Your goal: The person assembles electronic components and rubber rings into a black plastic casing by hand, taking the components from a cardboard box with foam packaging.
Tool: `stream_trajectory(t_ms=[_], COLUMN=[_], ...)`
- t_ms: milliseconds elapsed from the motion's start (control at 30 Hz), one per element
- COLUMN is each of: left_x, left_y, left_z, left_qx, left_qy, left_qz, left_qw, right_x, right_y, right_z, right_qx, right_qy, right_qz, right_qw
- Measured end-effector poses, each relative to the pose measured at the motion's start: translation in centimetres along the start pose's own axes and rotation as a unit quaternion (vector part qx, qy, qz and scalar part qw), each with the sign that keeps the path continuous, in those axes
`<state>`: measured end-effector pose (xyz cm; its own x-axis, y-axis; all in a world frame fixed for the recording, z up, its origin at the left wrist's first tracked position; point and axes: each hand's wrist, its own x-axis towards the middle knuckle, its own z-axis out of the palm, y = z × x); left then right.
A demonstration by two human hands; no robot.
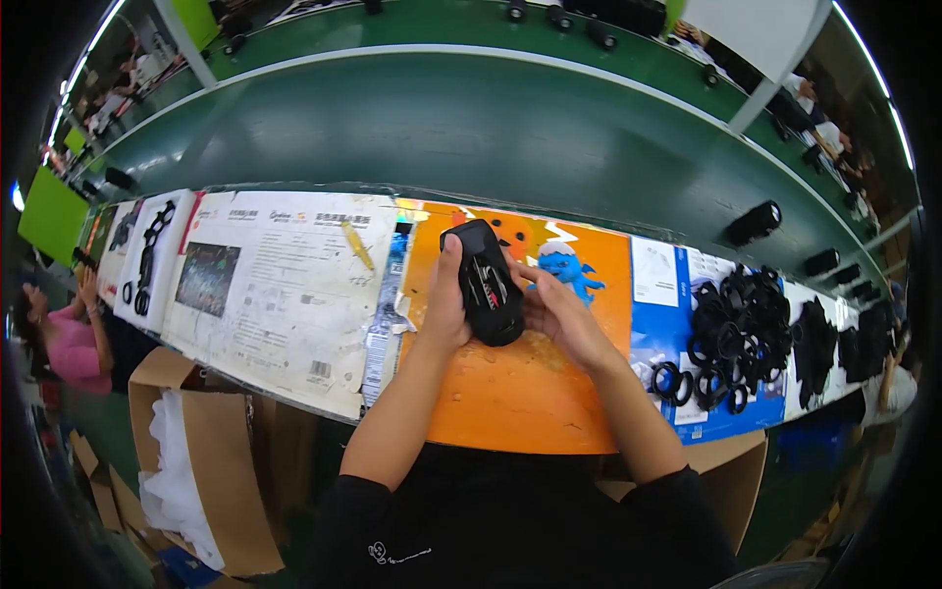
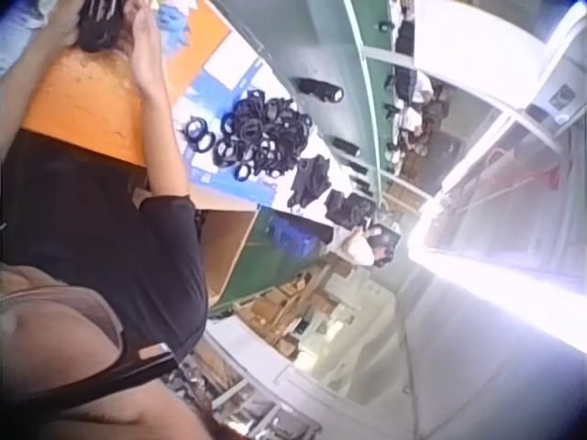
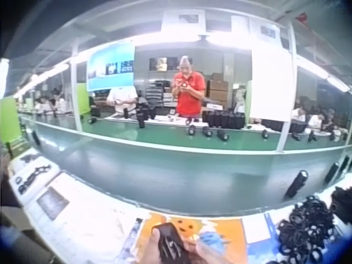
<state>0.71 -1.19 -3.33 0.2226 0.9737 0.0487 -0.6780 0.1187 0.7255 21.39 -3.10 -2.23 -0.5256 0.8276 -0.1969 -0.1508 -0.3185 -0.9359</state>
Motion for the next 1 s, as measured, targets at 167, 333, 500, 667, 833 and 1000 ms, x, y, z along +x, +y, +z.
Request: stream_trajectory(t_ms=[167,333,500,667,833,1000], left_x=[0.5,0.6,1.3,0.9,0.2,0.2], left_y=[-0.6,-0.6,-1.4,-1.8,-2.3,-2.2], left_z=[0.4,0.9,0.7,-0.2,0.8,1.3], left_qx=[-0.077,-0.043,0.017,0.143,0.227,0.545], left_qy=[0.072,0.076,0.025,0.045,-0.045,-0.086], left_qz=[0.035,0.014,0.024,0.036,-0.038,0.064], left_qw=[0.994,0.996,0.999,0.988,0.972,0.832], right_x=[-0.6,-0.6,-0.1,-0.8,-0.8,1.9], right_y=[1.7,3.1,4.8,2.5,-0.7,-6.4], right_z=[1.8,1.9,1.4,1.1,-0.5,-2.5], right_qx=[0.133,0.138,0.190,0.234,0.293,-0.079], right_qy=[0.039,0.071,0.106,0.075,0.116,0.223], right_qz=[-0.004,-0.023,-0.070,-0.105,-0.105,-0.225], right_qw=[0.990,0.988,0.973,0.964,0.943,0.945])
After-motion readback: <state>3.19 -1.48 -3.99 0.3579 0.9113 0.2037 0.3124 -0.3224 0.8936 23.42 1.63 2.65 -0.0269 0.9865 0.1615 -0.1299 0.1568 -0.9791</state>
